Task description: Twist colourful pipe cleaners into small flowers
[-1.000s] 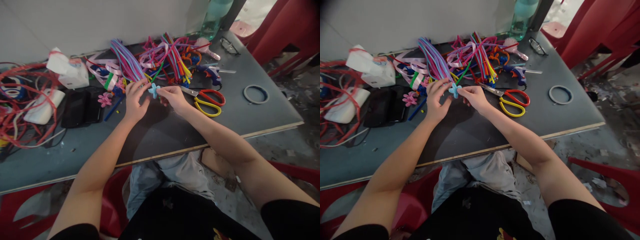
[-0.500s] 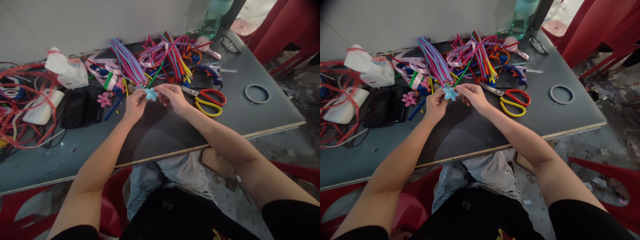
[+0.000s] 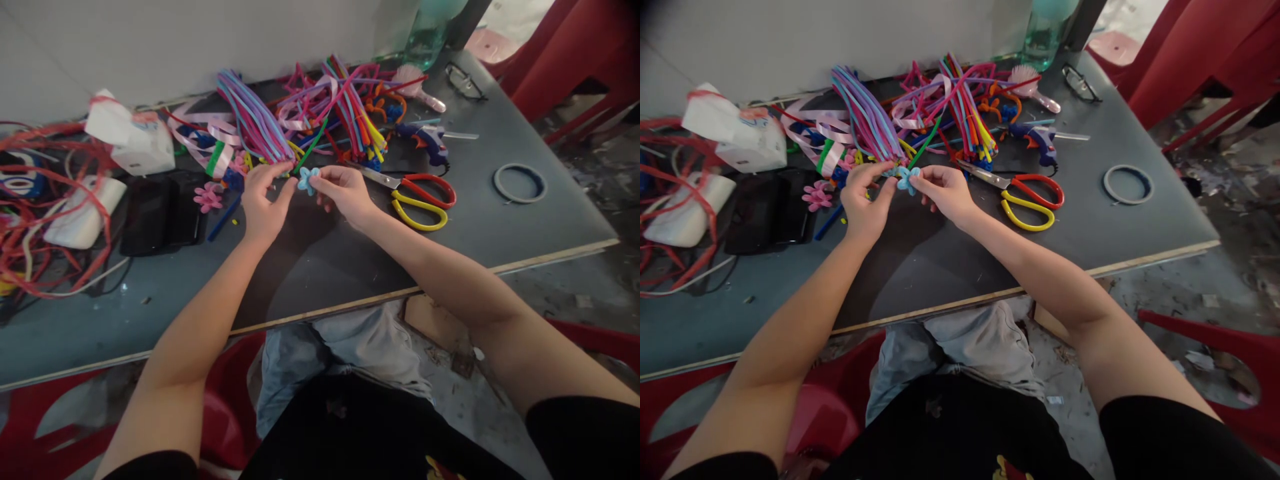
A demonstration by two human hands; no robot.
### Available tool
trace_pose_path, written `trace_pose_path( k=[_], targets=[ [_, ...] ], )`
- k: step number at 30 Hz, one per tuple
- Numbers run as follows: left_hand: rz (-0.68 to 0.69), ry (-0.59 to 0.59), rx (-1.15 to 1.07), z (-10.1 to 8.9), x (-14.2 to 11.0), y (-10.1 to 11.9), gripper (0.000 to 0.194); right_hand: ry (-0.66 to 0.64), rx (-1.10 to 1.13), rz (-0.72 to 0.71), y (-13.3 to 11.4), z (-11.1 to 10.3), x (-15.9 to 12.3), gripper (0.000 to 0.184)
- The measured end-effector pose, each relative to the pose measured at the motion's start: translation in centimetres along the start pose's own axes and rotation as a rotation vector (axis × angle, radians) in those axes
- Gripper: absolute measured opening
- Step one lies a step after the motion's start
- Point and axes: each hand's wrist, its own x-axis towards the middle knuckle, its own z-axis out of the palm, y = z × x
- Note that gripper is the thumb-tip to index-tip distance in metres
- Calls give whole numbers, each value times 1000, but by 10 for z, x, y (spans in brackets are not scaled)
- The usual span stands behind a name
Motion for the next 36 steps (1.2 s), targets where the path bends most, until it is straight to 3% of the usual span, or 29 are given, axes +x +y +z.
trace_pose_path(
  k=[3,7,13,17,22,26,31,36],
  targets=[
    [27,-30,-19,0,0,4,37,51,-5,9,0,0,1,45],
    [45,-82,-131,5,-2,3,30,7,-13,45,-7,3,-3,51],
    [-109,-28,-417,14,0,-5,40,52,-44,35,-9,-2,-2,55],
    [-171,-53,-468,21,1,-6,49,64,-113,-62,-1,-6,2,44],
    [-181,-108,-420,23,1,-7,51,5,-165,-181,-1,0,-4,51],
    [-250,-170,-514,23,1,-10,53,15,-227,-227,-2,3,-8,53],
    [-357,-249,-695,20,2,-1,48,129,-468,-350,-3,-2,-10,37],
    [-377,-243,-736,18,2,7,38,86,-659,-523,-6,-7,-11,25]
  ],
)
